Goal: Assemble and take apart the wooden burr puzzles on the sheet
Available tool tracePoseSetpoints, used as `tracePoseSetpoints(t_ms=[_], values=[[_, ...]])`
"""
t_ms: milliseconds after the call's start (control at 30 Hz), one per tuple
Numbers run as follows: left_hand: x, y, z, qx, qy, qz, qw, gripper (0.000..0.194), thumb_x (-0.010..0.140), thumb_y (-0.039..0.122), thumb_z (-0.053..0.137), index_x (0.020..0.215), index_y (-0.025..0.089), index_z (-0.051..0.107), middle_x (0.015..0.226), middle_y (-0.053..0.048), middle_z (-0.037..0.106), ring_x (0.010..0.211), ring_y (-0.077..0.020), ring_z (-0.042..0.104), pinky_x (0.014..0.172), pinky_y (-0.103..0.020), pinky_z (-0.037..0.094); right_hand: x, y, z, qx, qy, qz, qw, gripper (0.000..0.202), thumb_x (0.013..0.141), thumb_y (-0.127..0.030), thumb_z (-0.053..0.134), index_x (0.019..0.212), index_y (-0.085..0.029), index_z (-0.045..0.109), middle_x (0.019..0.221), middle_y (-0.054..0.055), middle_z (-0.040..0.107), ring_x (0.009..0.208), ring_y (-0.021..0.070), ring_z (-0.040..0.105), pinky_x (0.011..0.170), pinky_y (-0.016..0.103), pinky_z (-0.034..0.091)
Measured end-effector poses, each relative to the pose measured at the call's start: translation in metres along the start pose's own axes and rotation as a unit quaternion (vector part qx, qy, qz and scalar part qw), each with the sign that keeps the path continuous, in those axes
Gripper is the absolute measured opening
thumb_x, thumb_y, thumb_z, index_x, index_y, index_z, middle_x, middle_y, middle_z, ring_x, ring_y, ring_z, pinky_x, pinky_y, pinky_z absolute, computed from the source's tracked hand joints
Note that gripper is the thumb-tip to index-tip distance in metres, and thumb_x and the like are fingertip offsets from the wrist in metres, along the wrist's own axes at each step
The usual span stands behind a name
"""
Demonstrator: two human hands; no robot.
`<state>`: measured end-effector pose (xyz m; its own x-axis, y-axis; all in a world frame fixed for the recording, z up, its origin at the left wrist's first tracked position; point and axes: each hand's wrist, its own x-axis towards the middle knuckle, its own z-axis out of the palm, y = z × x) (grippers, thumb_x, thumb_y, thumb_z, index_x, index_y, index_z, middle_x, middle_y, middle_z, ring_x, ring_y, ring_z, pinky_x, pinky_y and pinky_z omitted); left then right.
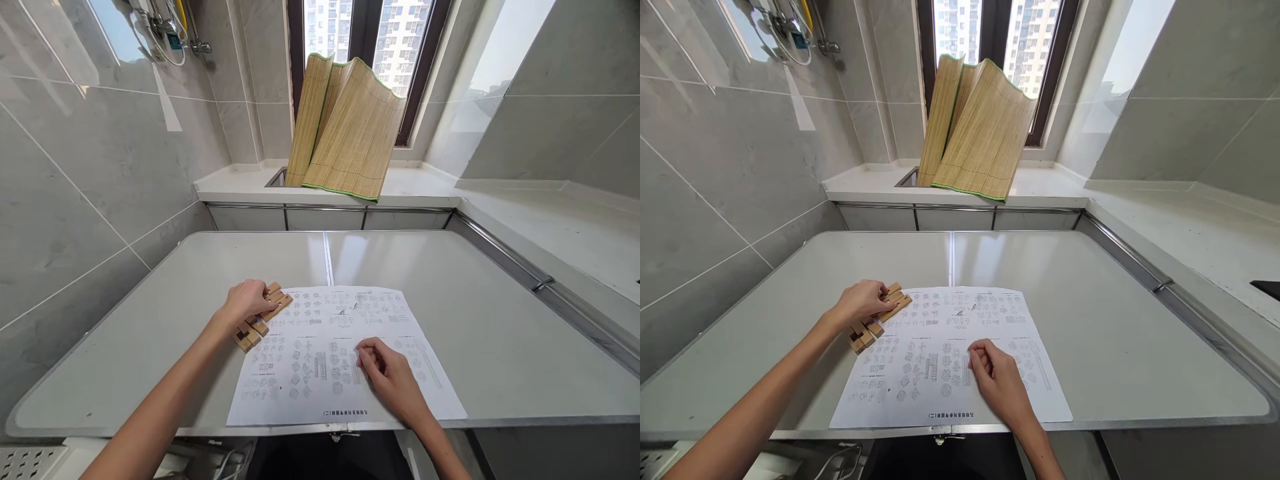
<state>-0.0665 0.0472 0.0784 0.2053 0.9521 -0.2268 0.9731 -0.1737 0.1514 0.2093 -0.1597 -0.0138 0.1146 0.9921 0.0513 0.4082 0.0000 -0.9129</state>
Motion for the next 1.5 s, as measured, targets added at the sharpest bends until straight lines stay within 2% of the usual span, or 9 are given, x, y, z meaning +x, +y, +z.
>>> tracePoseSetpoints(t_ms=[233, 367, 600, 800, 1133, 1367, 1500], values=[[0.004, -0.009, 0.002, -0.024, 0.015, -0.004, 1.000, 0.042, 0.071, 0.058, 0.066, 0.095, 0.024, 0.073, 0.091, -0.008, 0.081, 0.080, -0.0284, 0.073, 0.060, -0.031, 0.040, 0.003, -0.001, 0.000, 0.004, -0.002, 0.001, 1.000, 0.040, 0.105, -0.056, 0.047, 0.099, -0.022, 0.067, 0.080, 0.005, 0.071, 0.068, 0.0193, 0.057, 0.065, 0.030, 0.047], [0.005, -0.010, -0.001, -0.024, 0.019, -0.002, 1.000, 0.046, 0.069, 0.062, 0.066, 0.096, 0.024, 0.073, 0.096, -0.008, 0.081, 0.085, -0.0302, 0.073, 0.061, -0.031, 0.040, 0.004, -0.003, 0.001, 0.013, 0.000, 0.001, 1.000, 0.041, 0.105, -0.057, 0.046, 0.099, -0.022, 0.067, 0.080, 0.005, 0.071, 0.068, 0.0193, 0.058, 0.064, 0.030, 0.046], [0.007, -0.011, -0.003, -0.012, 0.028, 0.007, 1.000, 0.044, 0.068, 0.060, 0.064, 0.094, 0.026, 0.072, 0.098, -0.008, 0.080, 0.086, -0.0300, 0.072, 0.061, -0.031, 0.040, 0.006, -0.005, 0.002, 0.015, 0.004, 0.006, 1.000, 0.042, 0.104, -0.058, 0.046, 0.098, -0.022, 0.066, 0.080, 0.005, 0.071, 0.068, 0.0193, 0.059, 0.064, 0.029, 0.046], [0.011, -0.012, -0.004, -0.007, 0.034, 0.007, 0.999, 0.039, 0.066, 0.056, 0.065, 0.089, 0.025, 0.072, 0.091, -0.008, 0.080, 0.084, -0.0304, 0.071, 0.062, -0.032, 0.042, 0.007, -0.002, 0.004, 0.015, 0.011, 0.000, 1.000, 0.042, 0.104, -0.058, 0.046, 0.097, -0.022, 0.066, 0.080, 0.004, 0.071, 0.068, 0.0193, 0.059, 0.064, 0.029, 0.047], [0.007, -0.013, -0.003, -0.022, 0.046, 0.013, 0.999, 0.035, 0.067, 0.052, 0.065, 0.090, 0.027, 0.073, 0.094, -0.006, 0.080, 0.084, -0.0289, 0.072, 0.060, -0.030, 0.039, 0.009, -0.002, 0.005, 0.017, 0.008, 0.000, 1.000, 0.042, 0.105, -0.058, 0.045, 0.097, -0.022, 0.065, 0.080, 0.004, 0.070, 0.069, 0.0191, 0.059, 0.065, 0.029, 0.046], [0.008, -0.010, -0.004, -0.035, 0.038, 0.056, 0.997, 0.036, 0.061, 0.053, 0.070, 0.085, 0.027, 0.073, 0.084, -0.005, 0.079, 0.077, -0.0282, 0.070, 0.059, -0.031, 0.037, 0.008, -0.002, 0.005, 0.025, 0.012, -0.003, 1.000, 0.039, 0.106, -0.055, 0.046, 0.098, -0.023, 0.066, 0.081, 0.004, 0.071, 0.070, 0.0190, 0.060, 0.066, 0.029, 0.047], [0.002, 0.002, -0.001, -0.032, 0.031, 0.092, 0.995, 0.032, 0.060, 0.049, 0.070, 0.084, 0.028, 0.074, 0.079, -0.004, 0.077, 0.076, -0.0277, 0.070, 0.061, -0.032, 0.038, 0.008, -0.001, 0.006, 0.023, 0.019, -0.007, 1.000, 0.040, 0.105, -0.057, 0.048, 0.096, -0.023, 0.067, 0.080, 0.004, 0.072, 0.069, 0.0189, 0.061, 0.065, 0.029, 0.047]])
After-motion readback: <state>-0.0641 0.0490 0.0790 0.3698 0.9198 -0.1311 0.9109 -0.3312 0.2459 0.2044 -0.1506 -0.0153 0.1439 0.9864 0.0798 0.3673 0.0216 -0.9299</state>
